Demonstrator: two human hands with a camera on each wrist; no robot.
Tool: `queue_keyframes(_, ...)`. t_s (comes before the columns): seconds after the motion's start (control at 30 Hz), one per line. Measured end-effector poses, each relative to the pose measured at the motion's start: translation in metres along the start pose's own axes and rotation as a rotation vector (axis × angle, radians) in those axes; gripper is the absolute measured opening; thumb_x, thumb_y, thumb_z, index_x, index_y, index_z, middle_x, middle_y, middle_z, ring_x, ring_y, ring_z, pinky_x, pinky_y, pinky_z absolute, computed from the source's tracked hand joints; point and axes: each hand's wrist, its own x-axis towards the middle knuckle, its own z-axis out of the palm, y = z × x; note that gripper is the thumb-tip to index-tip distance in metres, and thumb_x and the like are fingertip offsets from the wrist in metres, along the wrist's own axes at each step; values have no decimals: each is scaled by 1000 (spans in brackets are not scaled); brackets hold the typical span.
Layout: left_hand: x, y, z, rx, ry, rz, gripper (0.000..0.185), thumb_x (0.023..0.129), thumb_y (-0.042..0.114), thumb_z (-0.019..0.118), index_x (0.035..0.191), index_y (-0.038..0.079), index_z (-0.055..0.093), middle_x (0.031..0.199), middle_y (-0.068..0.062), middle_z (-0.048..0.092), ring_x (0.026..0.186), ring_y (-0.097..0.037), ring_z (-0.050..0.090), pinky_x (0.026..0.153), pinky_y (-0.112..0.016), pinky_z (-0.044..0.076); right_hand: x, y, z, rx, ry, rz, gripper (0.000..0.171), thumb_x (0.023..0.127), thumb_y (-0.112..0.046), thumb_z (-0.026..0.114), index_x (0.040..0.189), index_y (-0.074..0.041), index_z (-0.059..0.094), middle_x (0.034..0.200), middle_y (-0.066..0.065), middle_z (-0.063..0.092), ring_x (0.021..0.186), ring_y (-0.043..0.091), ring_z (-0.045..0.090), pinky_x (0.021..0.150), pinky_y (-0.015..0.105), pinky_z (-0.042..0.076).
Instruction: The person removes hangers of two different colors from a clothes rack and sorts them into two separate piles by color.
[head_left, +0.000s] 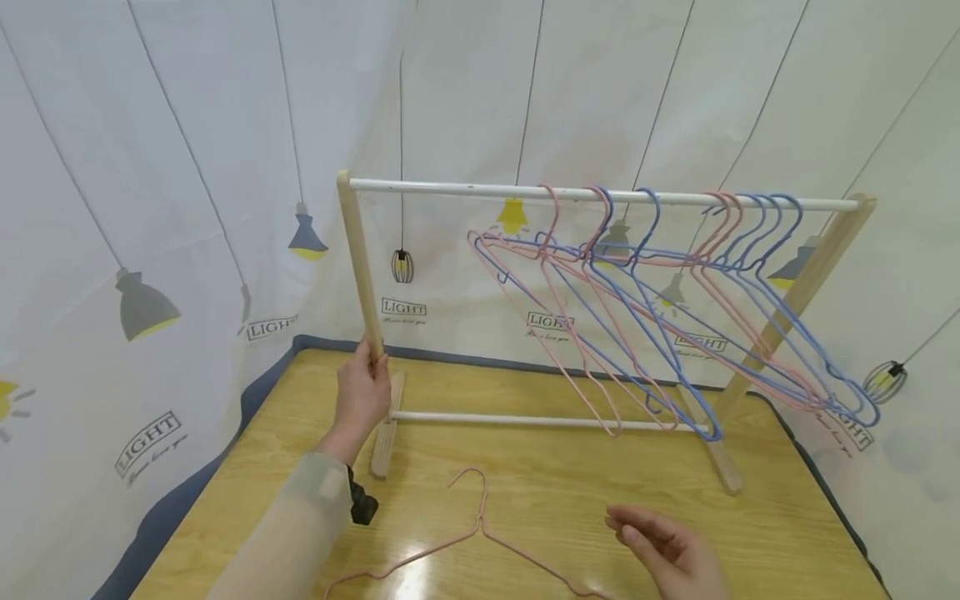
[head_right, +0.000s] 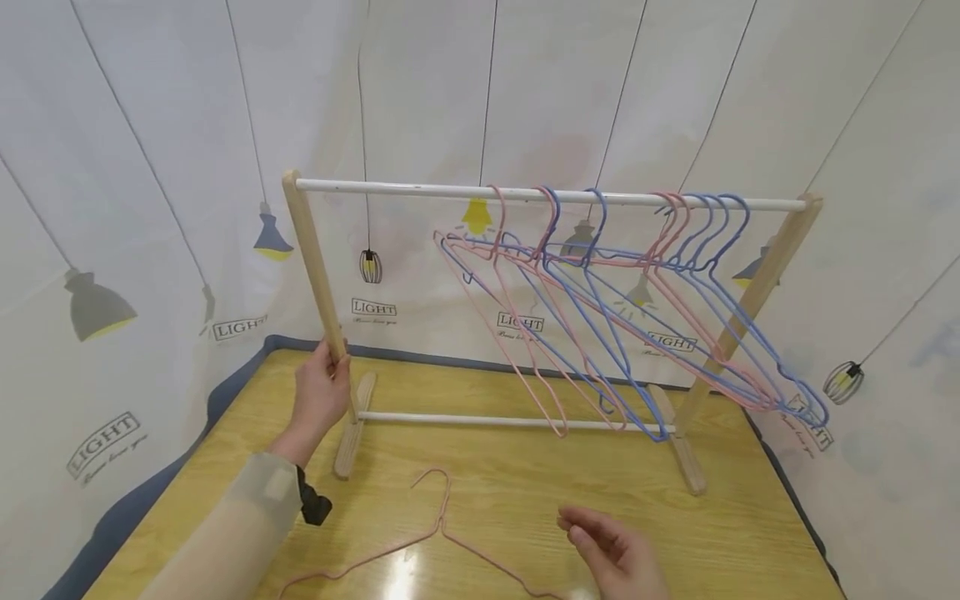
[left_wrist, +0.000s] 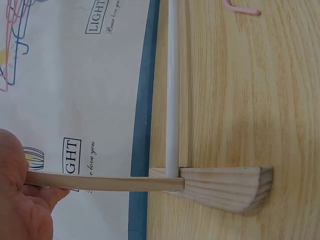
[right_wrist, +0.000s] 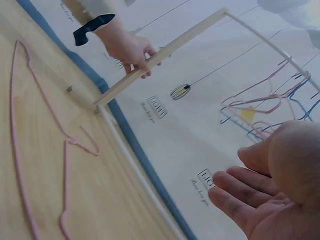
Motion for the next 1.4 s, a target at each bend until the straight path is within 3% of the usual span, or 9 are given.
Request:
queue_keyframes(0.07, -2, -2, -1, -2, 2, -1, 21, 109, 3, 56, 128, -3, 60, 112, -30, 71, 94, -40, 71, 76, -55, 58, 3, -11, 1, -16, 86, 16, 32, 103, -4, 68, 133, 9, 66, 122, 9, 76, 107, 11, 72, 86, 26, 58)
queue_keyframes(0.17, -5, -5, -1, 3, 3, -2, 23, 109, 3, 56, 130, -3, 60, 111, -29, 72, 94, -40, 72, 76, -55, 58, 10, -26, 0, -35, 139, -13, 39, 103, -7, 70, 139, 6, 63, 130, 7, 73, 113, 8, 70, 88, 25, 57)
queue_keyframes(0.27, -5, -6, -2, 17, 11, 3, 27, 109, 3, 57, 135, -1, 59, 110, -28, 72, 93, -40, 72, 75, -54, 58, 20, -40, -1, -61, 163, -106, 41, 103, -6, 70, 142, 5, 61, 133, 3, 71, 118, 7, 67, 91, 25, 56)
queue_keyframes(0.43, -1, -5, -4, 11, 9, 20, 27, 110, 6, 56, 136, -1, 58, 108, -28, 72, 87, -39, 70, 71, -53, 56, 40, -63, 2, -71, 188, -284, 43, 99, 6, 70, 141, 7, 61, 137, 8, 68, 124, 13, 66, 96, 27, 53)
queue_keyframes(0.6, 1, -2, -5, 16, -2, 16, 23, 111, 8, 55, 130, -2, 59, 105, -28, 72, 84, -38, 69, 71, -53, 56, 58, -77, 10, -32, 207, -358, 44, 96, 11, 71, 139, 11, 60, 136, 13, 68, 124, 16, 66, 98, 29, 52)
queue_keyframes(0.87, 2, -1, -3, 6, 4, 19, 23, 111, 8, 55, 132, -1, 59, 106, -28, 71, 83, -37, 69, 69, -51, 56, 81, -82, 19, -5, 204, -369, 42, 97, 8, 71, 138, 10, 62, 137, 21, 66, 124, 15, 66, 97, 28, 52)
queue_keyframes(1.13, 1, -2, -1, 8, 8, 38, 18, 108, 3, 57, 125, -2, 60, 102, -29, 71, 81, -38, 69, 69, -52, 56, 94, -79, 27, 85, 182, -411, 32, 106, 7, 57, 136, 14, 61, 131, 8, 72, 122, 21, 68, 97, 33, 53)
queue_keyframes(1.4, 0, -4, 1, 5, 8, 39, 22, 108, 3, 57, 129, -3, 59, 102, -27, 72, 81, -36, 69, 69, -50, 56, 99, -77, 29, 81, 206, -442, 34, 110, 10, 42, 138, 14, 60, 131, 24, 68, 118, 22, 71, 96, 37, 54)
